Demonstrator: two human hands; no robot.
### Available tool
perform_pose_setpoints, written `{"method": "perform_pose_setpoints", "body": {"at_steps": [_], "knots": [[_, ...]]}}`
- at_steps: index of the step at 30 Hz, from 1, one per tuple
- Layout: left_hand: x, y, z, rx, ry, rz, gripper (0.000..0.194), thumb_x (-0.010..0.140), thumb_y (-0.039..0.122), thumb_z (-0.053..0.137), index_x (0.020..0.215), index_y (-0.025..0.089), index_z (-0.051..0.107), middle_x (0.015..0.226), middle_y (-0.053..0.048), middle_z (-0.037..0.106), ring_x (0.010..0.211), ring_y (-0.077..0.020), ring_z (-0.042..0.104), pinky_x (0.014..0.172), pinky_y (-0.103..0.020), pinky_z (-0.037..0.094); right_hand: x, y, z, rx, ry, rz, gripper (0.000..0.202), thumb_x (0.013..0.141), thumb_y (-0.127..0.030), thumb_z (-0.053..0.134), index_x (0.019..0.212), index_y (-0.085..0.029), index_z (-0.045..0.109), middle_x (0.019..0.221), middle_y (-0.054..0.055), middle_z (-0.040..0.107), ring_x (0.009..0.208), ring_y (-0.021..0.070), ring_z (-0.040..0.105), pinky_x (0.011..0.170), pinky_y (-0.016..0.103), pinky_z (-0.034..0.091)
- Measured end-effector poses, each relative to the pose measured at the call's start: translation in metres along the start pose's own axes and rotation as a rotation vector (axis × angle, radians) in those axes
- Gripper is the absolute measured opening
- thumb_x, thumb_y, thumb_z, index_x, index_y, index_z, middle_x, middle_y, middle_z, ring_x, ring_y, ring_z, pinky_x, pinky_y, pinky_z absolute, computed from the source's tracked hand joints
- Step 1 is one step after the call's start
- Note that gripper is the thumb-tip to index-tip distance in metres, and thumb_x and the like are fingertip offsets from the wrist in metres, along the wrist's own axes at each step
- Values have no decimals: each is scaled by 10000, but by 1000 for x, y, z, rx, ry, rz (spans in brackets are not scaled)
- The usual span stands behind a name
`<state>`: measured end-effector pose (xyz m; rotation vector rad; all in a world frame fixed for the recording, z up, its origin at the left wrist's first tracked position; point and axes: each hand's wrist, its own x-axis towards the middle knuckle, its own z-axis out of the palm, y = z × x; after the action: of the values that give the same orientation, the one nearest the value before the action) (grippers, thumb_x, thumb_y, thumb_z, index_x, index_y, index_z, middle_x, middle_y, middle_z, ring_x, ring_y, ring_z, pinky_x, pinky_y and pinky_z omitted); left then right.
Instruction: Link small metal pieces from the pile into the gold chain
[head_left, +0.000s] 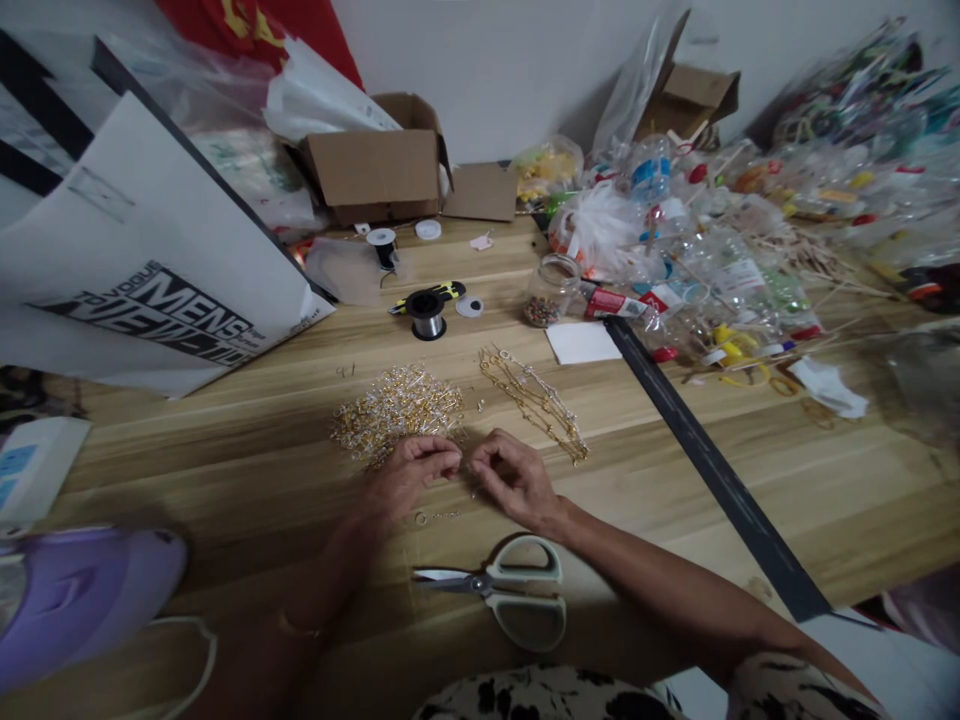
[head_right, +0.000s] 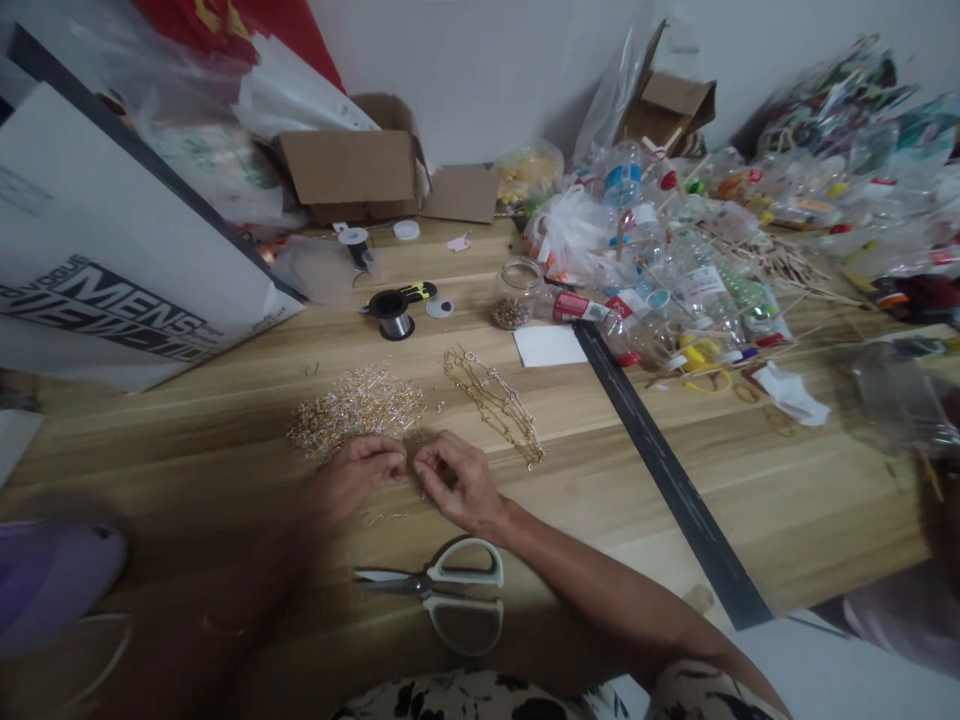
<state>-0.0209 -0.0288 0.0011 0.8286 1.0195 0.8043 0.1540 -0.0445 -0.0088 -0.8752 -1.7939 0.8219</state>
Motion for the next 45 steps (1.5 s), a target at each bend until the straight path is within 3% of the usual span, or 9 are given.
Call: {"method": "perform_pose_setpoints", "body": {"at_steps": [17, 32, 45], "knots": [[-3, 7, 4, 72, 31, -17, 131, 553, 232, 727, 572, 125, 652, 528, 16, 566, 534, -90, 467, 554, -212, 381, -1, 2, -1, -20, -20, -12, 75, 855, -154, 532, 787, -171, 559, 708, 15, 547, 641, 120, 507, 562, 244, 405], [-2, 4, 3, 104, 0, -1, 184, 555, 283, 753, 585, 128, 659, 527, 12, 581, 528, -98, 485, 557, -219, 388, -1, 1, 0, -17, -20, -8, 83, 857, -168, 535, 779, -172, 563, 698, 15, 555, 631, 120, 507, 561, 241, 406], [-3, 1, -1, 211, -16, 50, 118, 643, 243, 691, 624, 134, 650, 576, 17, 590, 573, -103, 503, 599, -215, 383, 0, 5, 0, 6, -20, 11, 69, 864, -211, 564, 816, -173, 595, 716, 24, 589, 641, 125, 530, 572, 248, 430]]}}
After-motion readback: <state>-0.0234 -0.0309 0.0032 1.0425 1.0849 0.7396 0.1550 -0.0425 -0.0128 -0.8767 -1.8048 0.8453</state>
